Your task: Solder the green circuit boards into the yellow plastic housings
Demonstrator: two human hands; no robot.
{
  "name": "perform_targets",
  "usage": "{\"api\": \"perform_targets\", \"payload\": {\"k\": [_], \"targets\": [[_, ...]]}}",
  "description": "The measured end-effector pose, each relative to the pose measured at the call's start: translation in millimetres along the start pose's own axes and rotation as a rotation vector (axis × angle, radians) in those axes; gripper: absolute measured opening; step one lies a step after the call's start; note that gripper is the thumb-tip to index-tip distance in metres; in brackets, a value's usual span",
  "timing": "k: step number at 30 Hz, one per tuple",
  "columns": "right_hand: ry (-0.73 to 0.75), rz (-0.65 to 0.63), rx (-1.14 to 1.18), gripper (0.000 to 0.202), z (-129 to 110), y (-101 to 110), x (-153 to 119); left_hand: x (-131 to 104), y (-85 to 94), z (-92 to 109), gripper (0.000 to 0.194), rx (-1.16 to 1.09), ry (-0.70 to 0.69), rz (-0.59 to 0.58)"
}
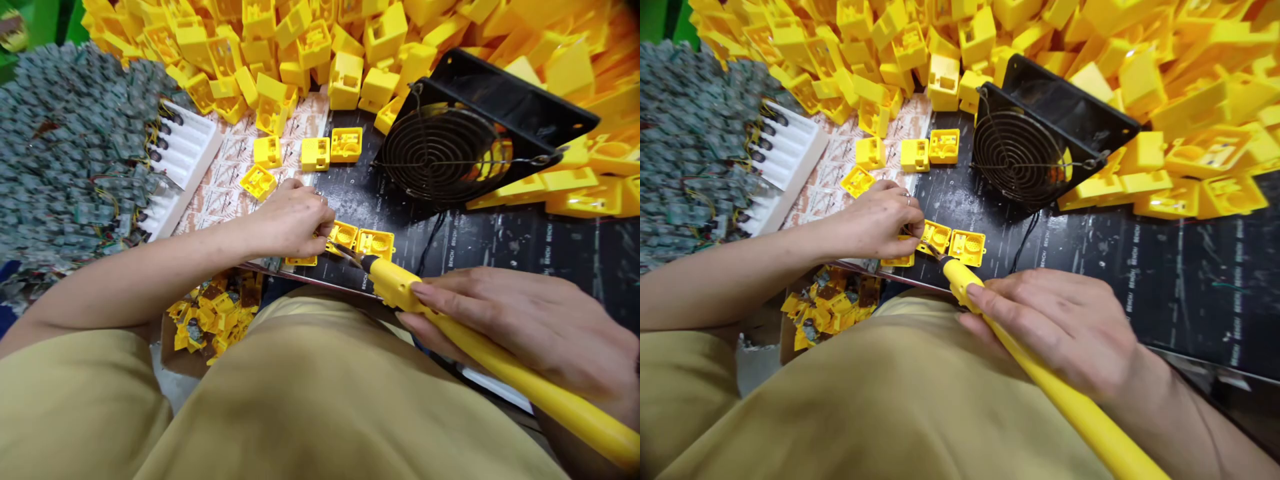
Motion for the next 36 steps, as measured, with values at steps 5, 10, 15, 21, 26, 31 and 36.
{"api": "perform_targets", "payload": {"k": [5,10,15,21,26,31,36], "targets": [[0.037,0.000,-0.011,0.029,0,6,-8,0,3.3,4,0.015,0.040,-0.035,0.032],[0.006,0.020,0.001,0.025,3,5,-9,1,4.3,7,0.017,0.112,-0.024,-0.006],[-0.028,0.043,-0.005,0.025,7,8,-11,1,5.4,8,0.017,0.124,-0.012,-0.035],[-0.032,0.029,-0.002,0.031,7,7,-12,1,7.0,10,0.015,0.112,-0.049,0.008],[-0.036,0.031,0.012,0.031,7,6,-13,0,4.9,10,0.016,0.130,-0.030,-0.024],[-0.037,0.004,0.025,0.026,7,3,-13,0,5.3,11,0.016,0.119,-0.025,-0.037],[-0.009,0.027,0.020,0.037,6,5,-13,-1,5.1,9,0.017,0.133,-0.036,-0.018]]}}
Point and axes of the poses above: each hand's wrist, its own x-axis towards the middle knuckle, its own y-axis out of the back of the hand, z = x × y, the point moved 8 cm from there along x, towards the middle knuckle, and after that the axes turned 13 degrees about y, right-handed, at the moved point
